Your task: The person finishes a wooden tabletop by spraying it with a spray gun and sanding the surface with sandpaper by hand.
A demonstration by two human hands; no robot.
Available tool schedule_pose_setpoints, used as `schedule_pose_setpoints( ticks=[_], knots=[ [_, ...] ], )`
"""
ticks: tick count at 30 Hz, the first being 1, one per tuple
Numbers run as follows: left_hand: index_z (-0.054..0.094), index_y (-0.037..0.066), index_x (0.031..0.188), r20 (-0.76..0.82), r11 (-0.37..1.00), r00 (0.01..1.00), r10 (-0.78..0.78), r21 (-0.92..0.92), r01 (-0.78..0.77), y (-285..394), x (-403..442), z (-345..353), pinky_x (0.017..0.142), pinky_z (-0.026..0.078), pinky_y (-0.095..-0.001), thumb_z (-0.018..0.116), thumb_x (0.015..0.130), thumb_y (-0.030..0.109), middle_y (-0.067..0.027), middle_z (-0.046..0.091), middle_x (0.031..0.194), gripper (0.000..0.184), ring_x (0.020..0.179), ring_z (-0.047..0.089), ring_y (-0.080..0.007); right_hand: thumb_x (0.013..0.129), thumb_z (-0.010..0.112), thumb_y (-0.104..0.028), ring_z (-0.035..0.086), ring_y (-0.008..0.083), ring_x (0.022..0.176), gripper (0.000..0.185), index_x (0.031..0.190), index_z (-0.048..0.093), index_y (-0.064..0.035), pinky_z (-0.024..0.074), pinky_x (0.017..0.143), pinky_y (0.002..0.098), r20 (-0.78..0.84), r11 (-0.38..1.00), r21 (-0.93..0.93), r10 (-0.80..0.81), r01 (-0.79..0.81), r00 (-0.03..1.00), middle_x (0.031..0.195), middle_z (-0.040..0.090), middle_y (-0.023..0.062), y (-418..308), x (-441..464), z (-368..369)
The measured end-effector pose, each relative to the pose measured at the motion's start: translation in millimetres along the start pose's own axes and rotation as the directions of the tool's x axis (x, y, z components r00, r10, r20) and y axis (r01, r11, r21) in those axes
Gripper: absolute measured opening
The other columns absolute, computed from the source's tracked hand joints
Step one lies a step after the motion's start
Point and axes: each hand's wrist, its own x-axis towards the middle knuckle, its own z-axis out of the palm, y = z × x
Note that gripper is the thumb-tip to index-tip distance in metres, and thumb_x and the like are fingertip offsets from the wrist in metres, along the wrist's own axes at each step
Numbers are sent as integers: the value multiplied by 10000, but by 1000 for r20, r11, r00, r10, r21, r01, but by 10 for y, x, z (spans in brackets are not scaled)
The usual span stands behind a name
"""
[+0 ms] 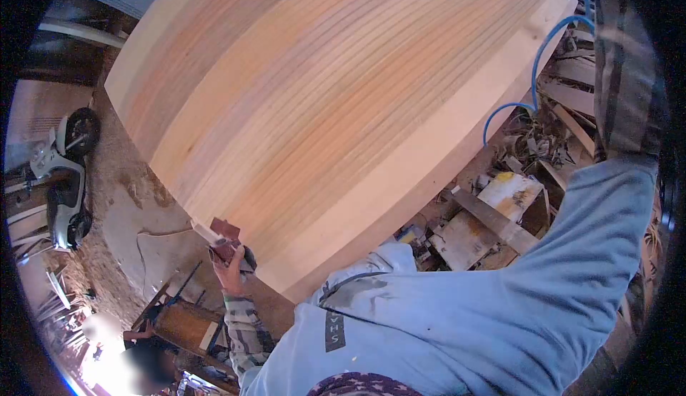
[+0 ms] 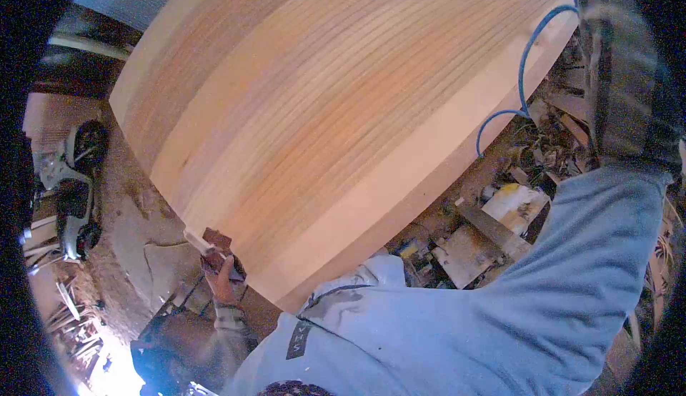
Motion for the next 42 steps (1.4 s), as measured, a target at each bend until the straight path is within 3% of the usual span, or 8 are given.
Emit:
schedule_pose_setpoints(
  ticks=[7,13,23,26,29,31,38,42],
  knots=[
    [554,58,1181,7,969,987,159,189,-157,-15,-57,-62,833,506,-293,772,790,34,-23,632,1038,448,924,606,-142,894,637,-538,552,99,654,428,1072,643,-150,432,541,292,111,983,156,80,-97,991,823,591,22,-271,119,503],
    [544,59,1181,-118,979,991,61,-185,-82,-149,-543,169,839,514,-326,763,781,18,-30,612,1031,458,937,596,-154,874,653,-583,439,54,503,429,1002,626,-174,314,396,241,465,742,551,107,-382,879,696,502,-28,-547,-437,2255],
    [561,42,1115,-255,964,943,-212,-215,159,-31,-986,225,792,512,-314,757,759,-30,-35,618,980,413,891,603,-155,899,689,-470,526,66,667,401,1033,673,-92,438,584,265,505,691,595,76,-410,860,813,586,-20,-277,-514,4772],
    [563,46,1100,-274,962,936,-221,-218,164,-329,-981,98,763,508,-310,744,784,-12,-33,614,974,368,872,596,-150,889,653,-538,684,158,823,560,1141,659,-38,513,671,329,500,786,521,34,-332,865,942,702,100,-87,-17,5038],
    [553,55,1094,-231,951,937,-263,-225,212,-507,-993,36,747,504,-309,730,806,8,-29,601,974,342,853,578,-141,893,671,-467,706,207,845,488,1106,654,-28,529,693,338,396,756,581,62,-302,916,978,715,132,19,-71,4402],
    [545,60,1091,-176,961,946,-273,-106,257,-520,-942,10,744,501,-308,720,815,16,-27,593,973,329,844,566,-135,899,674,-427,677,183,755,412,1037,655,-40,509,648,316,187,812,582,-101,-27,977,857,699,85,225,-317,3951],
    [511,58,1204,-5,999,1000,4,-35,-4,-441,-475,-69,796,497,-298,719,814,27,-41,587,1038,443,915,572,-146,927,666,-367,536,67,729,326,1010,643,-52,460,639,279,308,864,453,79,-219,948,780,607,-1,347,-2279,1386],
    [500,57,1238,172,987,975,144,-103,-127,-302,-659,14,803,499,-297,737,811,30,-40,589,1030,489,911,579,-156,909,706,-328,544,77,755,311,1035,659,-48,467,667,279,117,942,258,189,-214,975,843,622,-25,749,-3711,125]
  ],
)
